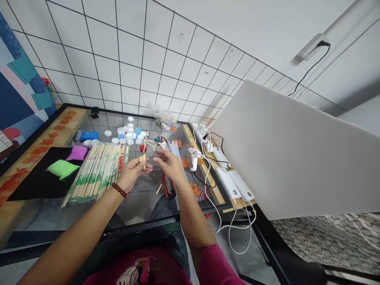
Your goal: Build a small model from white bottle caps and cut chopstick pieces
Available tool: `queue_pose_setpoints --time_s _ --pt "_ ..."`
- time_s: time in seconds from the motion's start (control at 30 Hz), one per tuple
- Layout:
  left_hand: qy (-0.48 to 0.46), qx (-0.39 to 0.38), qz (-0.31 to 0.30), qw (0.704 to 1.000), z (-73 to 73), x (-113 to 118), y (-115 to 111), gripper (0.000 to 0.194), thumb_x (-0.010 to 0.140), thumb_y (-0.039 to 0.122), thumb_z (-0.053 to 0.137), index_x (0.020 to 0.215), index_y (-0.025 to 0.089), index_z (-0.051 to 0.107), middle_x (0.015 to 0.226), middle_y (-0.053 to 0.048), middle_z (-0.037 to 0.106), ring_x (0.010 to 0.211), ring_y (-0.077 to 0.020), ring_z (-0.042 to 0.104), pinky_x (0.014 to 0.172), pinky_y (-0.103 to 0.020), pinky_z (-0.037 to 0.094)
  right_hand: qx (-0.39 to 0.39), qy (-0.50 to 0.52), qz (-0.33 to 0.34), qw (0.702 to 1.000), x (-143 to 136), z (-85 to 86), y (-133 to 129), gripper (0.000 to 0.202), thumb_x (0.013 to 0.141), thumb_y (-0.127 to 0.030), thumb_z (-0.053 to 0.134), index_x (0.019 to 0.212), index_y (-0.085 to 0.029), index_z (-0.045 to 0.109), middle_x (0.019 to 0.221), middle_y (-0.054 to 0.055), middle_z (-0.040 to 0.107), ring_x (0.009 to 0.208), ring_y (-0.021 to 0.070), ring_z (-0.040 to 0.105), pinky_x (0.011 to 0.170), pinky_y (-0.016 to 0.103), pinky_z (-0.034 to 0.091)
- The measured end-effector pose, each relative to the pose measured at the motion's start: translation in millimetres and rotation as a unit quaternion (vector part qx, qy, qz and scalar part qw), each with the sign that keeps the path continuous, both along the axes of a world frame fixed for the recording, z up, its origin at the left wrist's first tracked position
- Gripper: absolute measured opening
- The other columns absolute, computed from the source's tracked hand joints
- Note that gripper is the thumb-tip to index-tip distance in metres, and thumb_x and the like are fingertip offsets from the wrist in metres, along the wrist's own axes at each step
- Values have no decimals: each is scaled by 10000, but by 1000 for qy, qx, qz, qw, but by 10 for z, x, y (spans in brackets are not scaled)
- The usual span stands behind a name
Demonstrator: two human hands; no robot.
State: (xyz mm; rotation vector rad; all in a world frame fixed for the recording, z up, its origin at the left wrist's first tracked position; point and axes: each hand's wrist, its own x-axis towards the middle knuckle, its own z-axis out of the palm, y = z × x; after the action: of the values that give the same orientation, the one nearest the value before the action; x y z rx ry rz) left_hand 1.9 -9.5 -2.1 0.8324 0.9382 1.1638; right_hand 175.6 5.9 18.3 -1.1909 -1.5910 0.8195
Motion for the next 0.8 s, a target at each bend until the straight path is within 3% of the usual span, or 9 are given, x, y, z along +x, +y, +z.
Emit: queue_pose_setpoints --time_s 0.07,0.17,0.27,0.4,0.53,0.6,0.63,0.73,0.8 --pt "-13 0 10 1000 33 -25 4 561 587 498 885 993 143 730 777 -78 765 724 -198 723 752 -348 575 32 -71 -61 995 270 107 -137 205 826 -340 686 956 -191 738 963 59 754 849 174 684 843 318 531" --pt "-47 4 26 999 84 -37 9 468 592 459 890 894 143 719 787 -76 765 780 -212 732 800 -365 574 10 -145 -125 981 678 247 -353 179 831 -316 666 920 -182 745 880 57 760 773 180 690 764 309 537" --pt "-76 2 65 995 114 -28 20 358 654 394 855 857 143 700 794 -69 761 806 -205 731 836 -367 565 -14 -189 -150 970 908 339 -512 162 842 -307 654 910 -194 747 845 42 763 746 181 693 731 299 536" --pt "-85 -35 156 983 116 -22 55 172 756 270 747 849 149 669 725 -35 733 728 -167 715 782 -324 558 -9 -207 -111 972 800 381 -651 152 876 -278 638 942 -197 749 869 43 769 771 177 707 734 280 537" --pt "-84 -56 207 973 96 -36 89 103 781 227 703 829 158 643 676 -7 704 683 -137 694 747 -280 553 17 -290 5 957 413 401 -743 155 883 -174 618 934 -213 759 902 38 770 828 176 708 790 270 516" --pt "-80 -55 212 973 75 -42 95 115 778 239 710 827 163 638 670 4 697 678 -129 689 745 -268 552 24 -327 60 943 259 457 -639 185 909 -192 600 999 -224 758 967 45 770 893 189 709 816 269 510" --pt "-76 -52 208 974 60 -42 96 125 776 248 715 829 165 637 673 6 697 681 -128 689 749 -267 552 19 -345 54 937 212 501 -518 208 927 -208 579 1038 -229 753 1001 48 770 927 195 709 836 271 507" --pt "-63 -45 194 978 7 -33 92 170 759 279 741 832 165 639 688 2 703 695 -134 690 763 -276 553 -40 -430 -83 898 176 637 104 289 983 -237 481 1138 -225 725 1130 76 747 1102 235 672 941 310 478" --pt "-55 -45 189 979 -26 -21 88 205 737 294 764 834 160 643 690 -2 705 697 -138 692 754 -279 551 -102 -467 -122 870 189 672 609 311 985 -209 467 1184 -222 705 1230 95 709 1198 238 626 972 310 467"
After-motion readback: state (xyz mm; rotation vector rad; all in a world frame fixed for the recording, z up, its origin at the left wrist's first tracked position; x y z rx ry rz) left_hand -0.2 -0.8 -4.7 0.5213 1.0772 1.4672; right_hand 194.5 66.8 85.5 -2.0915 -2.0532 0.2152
